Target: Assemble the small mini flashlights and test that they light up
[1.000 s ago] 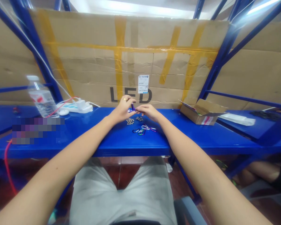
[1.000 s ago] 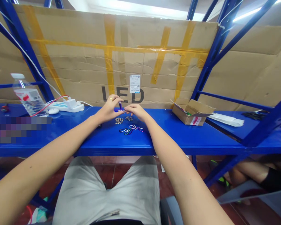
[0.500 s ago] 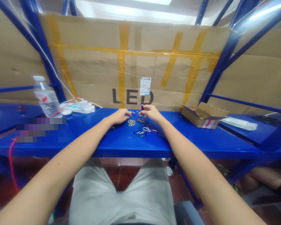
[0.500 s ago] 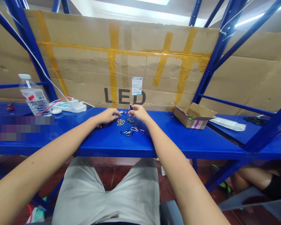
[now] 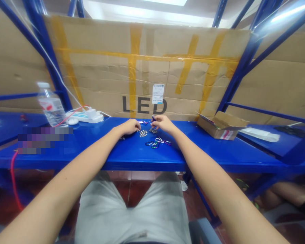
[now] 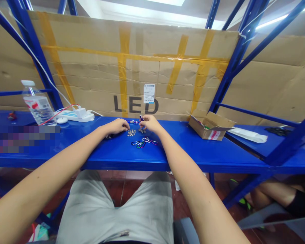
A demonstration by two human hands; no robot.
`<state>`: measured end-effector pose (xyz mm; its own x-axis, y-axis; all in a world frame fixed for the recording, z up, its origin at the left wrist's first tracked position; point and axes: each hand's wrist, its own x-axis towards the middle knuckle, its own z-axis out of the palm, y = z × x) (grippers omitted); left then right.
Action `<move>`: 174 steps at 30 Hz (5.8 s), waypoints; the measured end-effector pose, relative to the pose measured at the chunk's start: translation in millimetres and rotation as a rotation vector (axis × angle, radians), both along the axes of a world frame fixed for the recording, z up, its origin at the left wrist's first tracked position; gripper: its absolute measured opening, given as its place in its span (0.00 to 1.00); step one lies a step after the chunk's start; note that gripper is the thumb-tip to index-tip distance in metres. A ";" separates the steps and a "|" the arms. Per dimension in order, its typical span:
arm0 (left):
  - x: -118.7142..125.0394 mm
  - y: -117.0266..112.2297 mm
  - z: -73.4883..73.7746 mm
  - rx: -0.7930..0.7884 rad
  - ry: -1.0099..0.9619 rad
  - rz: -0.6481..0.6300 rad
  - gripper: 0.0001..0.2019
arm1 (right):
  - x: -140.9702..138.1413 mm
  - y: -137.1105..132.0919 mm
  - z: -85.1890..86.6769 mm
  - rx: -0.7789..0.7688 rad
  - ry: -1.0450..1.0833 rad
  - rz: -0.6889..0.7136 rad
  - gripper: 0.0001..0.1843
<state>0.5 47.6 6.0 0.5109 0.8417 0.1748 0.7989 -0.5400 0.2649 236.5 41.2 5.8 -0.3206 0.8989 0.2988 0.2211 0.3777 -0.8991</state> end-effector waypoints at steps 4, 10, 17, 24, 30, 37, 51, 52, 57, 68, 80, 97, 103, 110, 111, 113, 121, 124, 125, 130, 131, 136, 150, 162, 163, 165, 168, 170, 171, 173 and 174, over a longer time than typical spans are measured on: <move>-7.2 -0.2 4.8 -0.028 0.006 0.032 0.13 | 0.0 0.1 -0.2 -0.015 -0.007 0.000 0.07; -23.9 -3.4 11.1 -0.066 -0.064 0.028 0.16 | -3.1 -6.6 2.9 -0.048 0.017 0.051 0.12; -21.7 1.7 4.0 -0.101 0.013 0.005 0.08 | -7.3 -17.6 8.6 0.020 0.016 0.109 0.06; -21.4 0.8 3.9 -0.137 -0.015 0.058 0.11 | -3.1 -18.6 8.3 0.095 -0.160 0.161 0.11; -23.2 3.6 2.9 -0.151 -0.062 0.025 0.10 | -2.9 -19.6 6.0 0.041 -0.258 0.223 0.16; -22.2 -2.6 9.8 -0.150 -0.040 -0.033 0.10 | -3.4 -19.9 4.1 0.029 -0.277 0.233 0.14; -24.5 -8.4 14.2 -0.170 0.041 0.106 0.08 | -4.8 -20.7 4.6 -0.018 -0.293 0.275 0.13; -22.8 -9.8 14.3 -0.136 0.029 0.097 0.08 | -5.2 -20.4 4.4 -0.008 -0.296 0.272 0.12; -1.1 -23.5 15.2 0.229 -0.207 -0.030 0.11 | -5.7 -16.2 3.2 0.150 -0.214 0.122 0.10; 36.9 -42.5 3.1 0.739 -0.247 -0.134 0.07 | -0.4 -2.6 0.6 0.516 -0.233 -0.023 0.11; 35.7 -38.1 0.3 0.811 -0.191 -0.146 0.06 | -2.1 0.4 0.7 0.532 -0.237 -0.019 0.13; 34.6 -36.9 1.5 0.833 -0.172 -0.156 0.07 | -2.3 1.2 -0.9 0.526 -0.196 0.013 0.13; 34.3 -37.4 1.9 0.823 -0.181 -0.163 0.08 | -2.3 4.3 -2.5 0.553 -0.181 -0.007 0.15; 36.1 -37.9 2.2 0.775 -0.274 -0.191 0.09 | -1.3 4.0 -2.4 0.579 -0.203 -0.023 0.14; 36.3 -37.7 2.3 0.767 -0.284 -0.190 0.09 | -1.2 4.1 -2.4 0.584 -0.208 -0.027 0.14; 36.7 -37.5 2.4 0.749 -0.300 -0.189 0.09 | -1.0 4.2 -2.2 0.594 -0.221 -0.034 0.14; 38.4 -38.9 3.7 0.705 -0.323 -0.178 0.08 | -1.4 1.2 0.3 0.589 -0.233 -0.035 0.14; 38.4 -40.3 4.5 0.704 -0.321 -0.173 0.08 | -1.1 0.4 1.0 0.598 -0.236 -0.046 0.14; 38.1 -40.6 4.7 0.707 -0.318 -0.174 0.08 | -0.9 0.0 1.3 0.599 -0.236 -0.050 0.14; 34.9 -39.6 5.1 0.750 -0.263 -0.217 0.09 | -1.0 -3.1 3.8 0.572 -0.222 -0.043 0.14; 34.3 -39.2 5.0 0.755 -0.249 -0.225 0.10 | -1.2 -3.8 4.1 0.566 -0.218 -0.038 0.14; 36.2 -41.3 4.2 0.748 -0.196 -0.220 0.11 | -1.7 -4.6 3.3 0.572 -0.224 -0.031 0.13; 4.7 -14.3 7.6 0.651 -0.300 0.060 0.08 | -3.4 0.0 -1.0 0.364 -0.090 0.053 0.09; 21.9 -32.0 9.1 0.570 -0.286 -0.161 0.14 | -2.6 -0.4 -0.3 0.358 -0.087 0.054 0.09; 26.6 -35.6 9.2 0.573 -0.282 -0.192 0.16 | -2.6 -0.5 -0.4 0.350 -0.080 0.065 0.09; 33.4 -40.3 8.0 0.558 -0.288 -0.222 0.17 | -2.2 -0.5 -0.1 0.346 -0.074 0.076 0.10; 35.7 -41.3 5.9 0.511 -0.343 -0.212 0.17 | -1.2 0.0 0.5 0.358 -0.083 0.069 0.09; 32.8 -38.5 5.7 0.502 -0.381 -0.169 0.16 | -0.5 0.2 0.8 0.387 -0.106 0.065 0.09; 30.4 -36.1 5.9 0.509 -0.382 -0.140 0.15 | -0.3 0.3 1.0 0.409 -0.120 0.061 0.09; 24.4 -29.4 5.7 0.533 -0.329 -0.087 0.12 | 0.1 0.0 1.3 0.454 -0.146 0.047 0.10; 20.7 -25.2 5.1 0.541 -0.281 -0.065 0.10 | 0.2 -0.3 1.4 0.469 -0.156 0.040 0.10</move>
